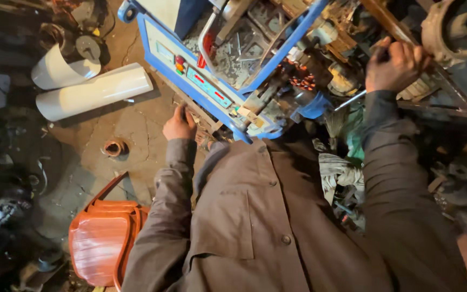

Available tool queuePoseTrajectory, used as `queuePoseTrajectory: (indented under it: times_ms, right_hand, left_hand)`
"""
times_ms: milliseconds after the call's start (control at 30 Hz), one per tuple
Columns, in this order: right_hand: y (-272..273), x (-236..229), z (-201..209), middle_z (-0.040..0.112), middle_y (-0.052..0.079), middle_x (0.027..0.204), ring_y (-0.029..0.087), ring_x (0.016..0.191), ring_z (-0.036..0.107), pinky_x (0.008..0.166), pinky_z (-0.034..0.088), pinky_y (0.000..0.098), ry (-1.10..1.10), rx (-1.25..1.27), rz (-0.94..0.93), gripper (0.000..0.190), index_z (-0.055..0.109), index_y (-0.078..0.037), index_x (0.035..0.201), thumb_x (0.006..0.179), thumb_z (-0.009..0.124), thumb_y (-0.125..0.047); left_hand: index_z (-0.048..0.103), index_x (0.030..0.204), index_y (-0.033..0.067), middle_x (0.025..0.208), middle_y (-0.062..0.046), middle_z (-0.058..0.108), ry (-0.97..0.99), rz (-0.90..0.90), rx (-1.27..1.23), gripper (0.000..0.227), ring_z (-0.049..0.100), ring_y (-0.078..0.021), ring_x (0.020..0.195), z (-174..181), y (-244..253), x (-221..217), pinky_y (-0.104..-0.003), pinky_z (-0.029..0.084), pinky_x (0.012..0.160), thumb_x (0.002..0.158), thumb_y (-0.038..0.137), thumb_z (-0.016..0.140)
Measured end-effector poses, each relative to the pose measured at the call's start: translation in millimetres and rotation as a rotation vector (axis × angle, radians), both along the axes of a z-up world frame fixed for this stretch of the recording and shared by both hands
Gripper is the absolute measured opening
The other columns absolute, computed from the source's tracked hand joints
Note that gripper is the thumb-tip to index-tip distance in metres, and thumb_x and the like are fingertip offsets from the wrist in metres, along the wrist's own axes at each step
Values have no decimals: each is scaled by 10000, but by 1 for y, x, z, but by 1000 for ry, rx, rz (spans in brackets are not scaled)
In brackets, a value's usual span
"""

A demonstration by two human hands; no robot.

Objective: The person operates a blue benchtop machine in a cluttered workshop, repeatedly inserting small copper-colored cylindrical parts into the device and using a red-handled tool to adjust or secure them. The person cycles through multiple parts, placing them into the machine and manipulating the tool while the machine runs.

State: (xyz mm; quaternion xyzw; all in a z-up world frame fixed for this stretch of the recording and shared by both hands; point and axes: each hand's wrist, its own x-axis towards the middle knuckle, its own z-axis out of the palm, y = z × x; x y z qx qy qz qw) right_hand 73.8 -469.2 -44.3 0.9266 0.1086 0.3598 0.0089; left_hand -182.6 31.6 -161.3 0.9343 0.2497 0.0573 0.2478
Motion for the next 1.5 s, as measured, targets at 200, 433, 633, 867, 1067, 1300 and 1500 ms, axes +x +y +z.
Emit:
queuePoseTrajectory:
  times_ms: [200,433,633,867,1067,1300,1500]
  right_hand:
    - [-2,-1,6,687,112,945,334,997,610,1014,426,538,102,4,25,274,620,-93,753,1010,677,-172]
    - [-9,-4,0,701,63,958,318,1013,613,1017,430,512,139,-11,-3,220,624,-110,748,953,663,-177]
    - [-9,-5,3,720,74,976,326,1019,624,1036,413,535,178,-1,-24,284,659,-105,753,1023,677,-190]
    - [-15,0,-3,746,73,1032,310,1036,636,1115,391,558,189,-10,-49,257,686,-93,777,1003,622,-198]
    - [-7,-1,0,706,64,922,306,978,625,1041,415,524,168,-18,-48,311,662,-112,739,1031,655,-218]
    - [-1,-4,9,709,43,945,289,1011,616,1024,439,481,122,-22,6,215,654,-132,781,981,628,-207]
    - [8,-6,18,715,49,953,307,960,611,968,450,500,107,13,8,292,636,-113,736,1011,658,-208]
  left_hand:
    - [403,1433,158,1207,-215,570,94,253,-880,587,638,-324,1029,-120,-27,40,-408,540,837,894,77,619]
    - [159,1670,204,1498,-251,539,-297,457,-1223,1033,629,-315,1269,-165,-85,80,-350,568,963,757,-125,513]
    - [202,1661,269,1472,-221,572,-397,464,-1309,1092,659,-277,1191,-165,-82,85,-307,567,897,711,-201,461]
    - [281,1669,229,1409,-245,583,-334,559,-1316,1057,646,-205,889,-174,-47,112,-282,486,587,718,-212,414]
    - [401,1689,165,1208,-268,706,-257,478,-1224,1000,571,-144,904,-159,-25,116,-275,475,734,762,-204,469]
    - [427,1581,122,1431,-205,559,-10,212,-1242,834,617,-248,1115,-131,-52,31,-351,545,869,793,1,673]
    - [316,1582,85,1540,-178,472,25,28,-1188,978,614,-322,1269,-92,-83,-9,-419,591,936,772,184,854]
